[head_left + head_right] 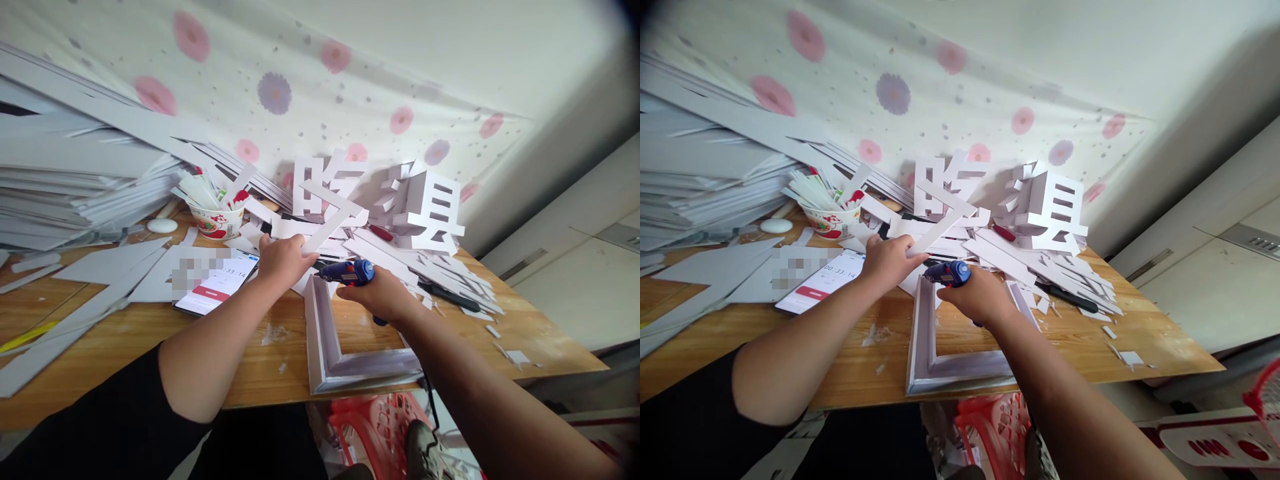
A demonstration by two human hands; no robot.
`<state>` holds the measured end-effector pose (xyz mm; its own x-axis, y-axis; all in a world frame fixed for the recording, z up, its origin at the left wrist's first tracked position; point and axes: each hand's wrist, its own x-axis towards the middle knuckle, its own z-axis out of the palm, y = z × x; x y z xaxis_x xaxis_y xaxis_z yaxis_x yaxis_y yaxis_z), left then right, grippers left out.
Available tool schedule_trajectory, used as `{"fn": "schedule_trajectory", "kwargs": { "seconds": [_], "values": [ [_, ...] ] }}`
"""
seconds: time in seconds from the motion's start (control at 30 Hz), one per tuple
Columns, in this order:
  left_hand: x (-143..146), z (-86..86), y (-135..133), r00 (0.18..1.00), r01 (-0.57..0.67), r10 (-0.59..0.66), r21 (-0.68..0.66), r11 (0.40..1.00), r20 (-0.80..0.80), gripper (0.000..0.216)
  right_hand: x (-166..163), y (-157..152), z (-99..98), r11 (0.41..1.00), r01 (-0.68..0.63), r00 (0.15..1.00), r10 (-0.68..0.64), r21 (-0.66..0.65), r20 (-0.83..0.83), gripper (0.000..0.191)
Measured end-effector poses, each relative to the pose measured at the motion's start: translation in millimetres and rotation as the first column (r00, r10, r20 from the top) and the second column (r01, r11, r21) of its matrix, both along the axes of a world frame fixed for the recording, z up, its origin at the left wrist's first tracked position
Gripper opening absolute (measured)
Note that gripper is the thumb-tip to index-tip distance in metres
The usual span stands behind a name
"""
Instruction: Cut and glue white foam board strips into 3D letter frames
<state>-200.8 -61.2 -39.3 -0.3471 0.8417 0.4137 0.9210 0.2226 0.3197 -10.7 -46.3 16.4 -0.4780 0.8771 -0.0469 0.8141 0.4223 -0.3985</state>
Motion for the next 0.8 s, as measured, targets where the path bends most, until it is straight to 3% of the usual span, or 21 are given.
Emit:
{"fn": "schedule_trajectory", "kwargs": {
  "seconds": [0.8],
  "values": [
    [-0.8,-4.5,2.1,1.0,0.02,-0.021,0.009,1.0,0.017,0.033,7.7,-12.5,1.8,0.997,-0.081,0.997,0.081,0.011,0.019,0.017]
  ]
}}
